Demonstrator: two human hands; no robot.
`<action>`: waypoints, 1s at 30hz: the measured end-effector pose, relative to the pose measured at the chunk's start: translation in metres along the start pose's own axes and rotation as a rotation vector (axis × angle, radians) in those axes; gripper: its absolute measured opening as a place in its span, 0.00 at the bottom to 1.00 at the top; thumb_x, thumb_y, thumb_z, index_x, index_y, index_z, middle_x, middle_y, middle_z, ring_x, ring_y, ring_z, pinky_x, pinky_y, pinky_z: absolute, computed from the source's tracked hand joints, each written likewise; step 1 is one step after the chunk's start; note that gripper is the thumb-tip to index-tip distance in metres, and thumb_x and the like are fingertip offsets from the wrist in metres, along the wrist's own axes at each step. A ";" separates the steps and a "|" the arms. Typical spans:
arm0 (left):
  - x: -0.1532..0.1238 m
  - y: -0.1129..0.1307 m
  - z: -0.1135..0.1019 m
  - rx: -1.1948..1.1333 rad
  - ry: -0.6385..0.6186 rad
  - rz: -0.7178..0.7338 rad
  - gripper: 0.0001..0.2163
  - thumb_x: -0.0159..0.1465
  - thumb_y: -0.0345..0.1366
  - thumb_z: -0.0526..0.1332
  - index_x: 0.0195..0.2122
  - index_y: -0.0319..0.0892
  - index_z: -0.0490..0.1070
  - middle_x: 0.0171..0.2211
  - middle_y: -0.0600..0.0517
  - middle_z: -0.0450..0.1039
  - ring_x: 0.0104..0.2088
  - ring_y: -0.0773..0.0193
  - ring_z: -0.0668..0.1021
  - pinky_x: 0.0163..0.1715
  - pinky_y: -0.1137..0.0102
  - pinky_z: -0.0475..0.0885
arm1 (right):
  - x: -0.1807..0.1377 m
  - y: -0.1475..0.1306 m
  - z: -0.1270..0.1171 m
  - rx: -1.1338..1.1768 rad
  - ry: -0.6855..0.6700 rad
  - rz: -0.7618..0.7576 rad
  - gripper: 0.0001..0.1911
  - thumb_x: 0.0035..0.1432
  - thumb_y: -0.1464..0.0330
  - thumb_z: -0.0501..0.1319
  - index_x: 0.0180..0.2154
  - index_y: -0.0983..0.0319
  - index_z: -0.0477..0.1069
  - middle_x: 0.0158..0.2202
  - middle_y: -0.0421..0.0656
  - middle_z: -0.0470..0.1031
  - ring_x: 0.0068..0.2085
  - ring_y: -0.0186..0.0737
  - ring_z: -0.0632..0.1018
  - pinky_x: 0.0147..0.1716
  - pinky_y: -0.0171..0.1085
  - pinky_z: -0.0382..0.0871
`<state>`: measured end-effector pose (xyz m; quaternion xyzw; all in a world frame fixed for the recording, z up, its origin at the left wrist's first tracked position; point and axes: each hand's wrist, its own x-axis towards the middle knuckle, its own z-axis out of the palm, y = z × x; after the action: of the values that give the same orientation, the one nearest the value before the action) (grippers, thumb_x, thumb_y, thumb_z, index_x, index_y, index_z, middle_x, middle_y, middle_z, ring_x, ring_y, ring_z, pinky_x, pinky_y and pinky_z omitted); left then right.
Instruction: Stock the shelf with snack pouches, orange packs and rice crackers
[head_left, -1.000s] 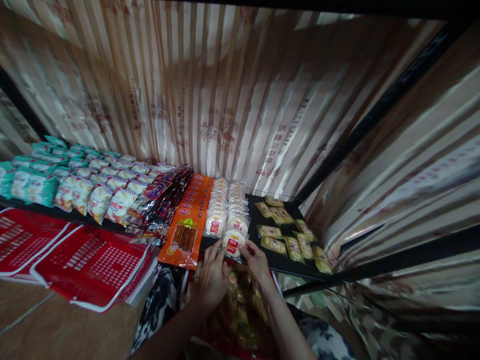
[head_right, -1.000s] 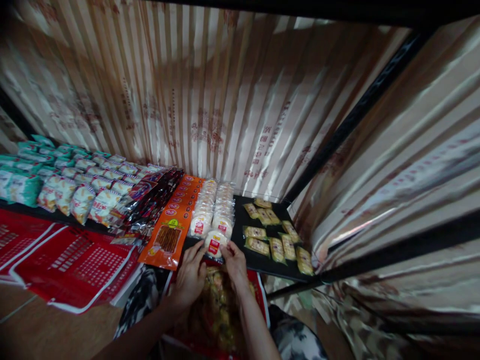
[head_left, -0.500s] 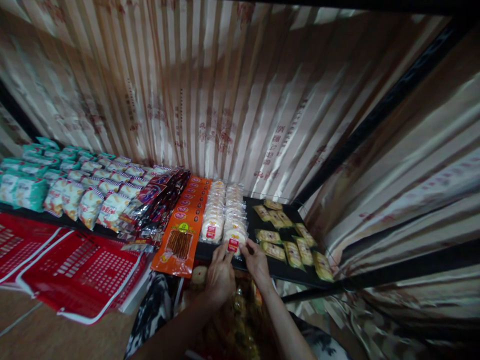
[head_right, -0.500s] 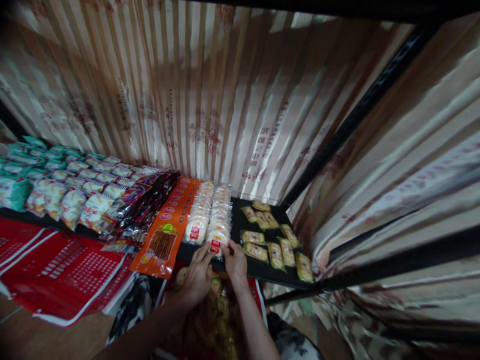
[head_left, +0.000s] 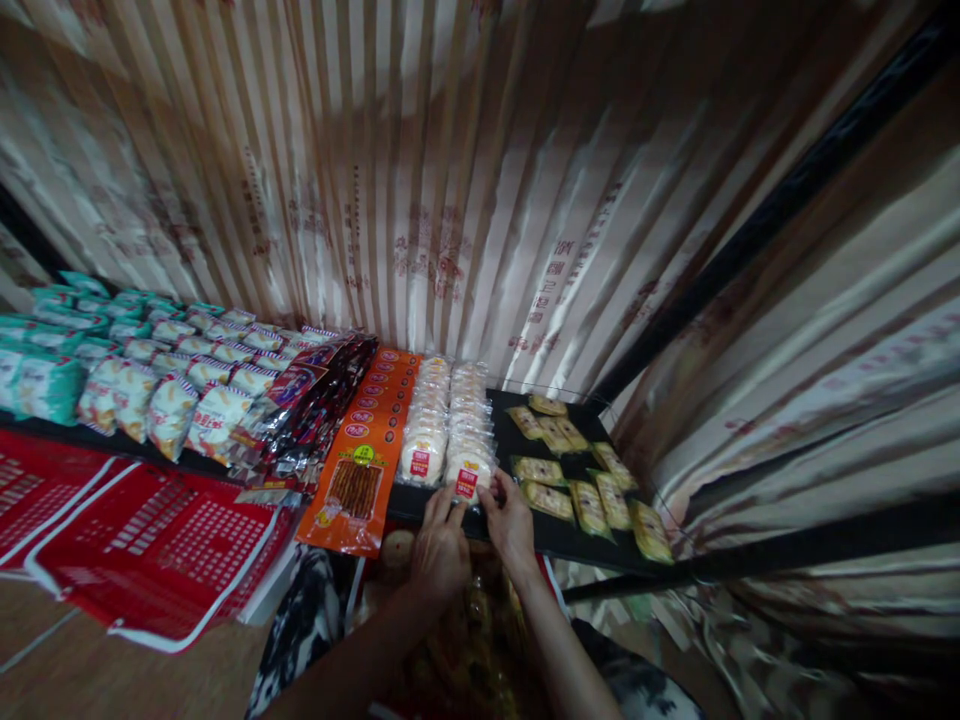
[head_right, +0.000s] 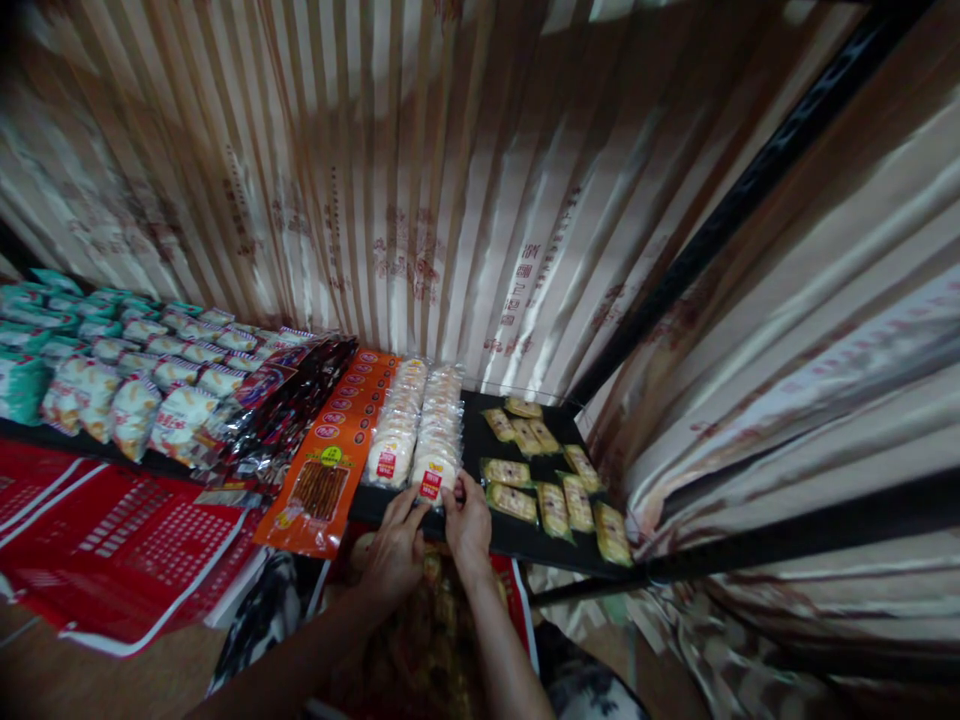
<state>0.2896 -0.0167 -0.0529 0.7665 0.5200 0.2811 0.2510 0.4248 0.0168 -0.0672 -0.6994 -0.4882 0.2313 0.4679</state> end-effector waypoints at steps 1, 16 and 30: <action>0.000 -0.001 0.001 0.007 -0.001 0.005 0.24 0.56 0.22 0.48 0.54 0.34 0.65 0.61 0.42 0.58 0.61 0.54 0.60 0.59 0.57 0.61 | 0.001 -0.001 0.000 -0.003 -0.001 0.003 0.25 0.49 0.58 0.57 0.46 0.66 0.70 0.36 0.50 0.75 0.35 0.45 0.75 0.38 0.44 0.70; -0.001 -0.002 0.006 0.027 -0.002 0.039 0.22 0.57 0.23 0.49 0.53 0.31 0.66 0.60 0.40 0.58 0.59 0.53 0.62 0.59 0.60 0.61 | -0.005 -0.001 0.003 -0.198 0.065 -0.106 0.27 0.55 0.58 0.51 0.52 0.68 0.66 0.43 0.55 0.72 0.43 0.48 0.73 0.45 0.45 0.66; -0.105 -0.060 0.006 0.169 0.230 -0.030 0.14 0.61 0.28 0.50 0.43 0.42 0.72 0.46 0.46 0.72 0.49 0.55 0.72 0.49 0.56 0.69 | -0.142 0.032 0.047 -0.143 -0.206 -0.148 0.16 0.59 0.67 0.48 0.44 0.61 0.71 0.44 0.50 0.75 0.46 0.44 0.74 0.48 0.46 0.67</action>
<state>0.2225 -0.0958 -0.1160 0.7398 0.5785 0.3187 0.1284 0.3443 -0.0937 -0.1354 -0.6656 -0.5992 0.2315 0.3800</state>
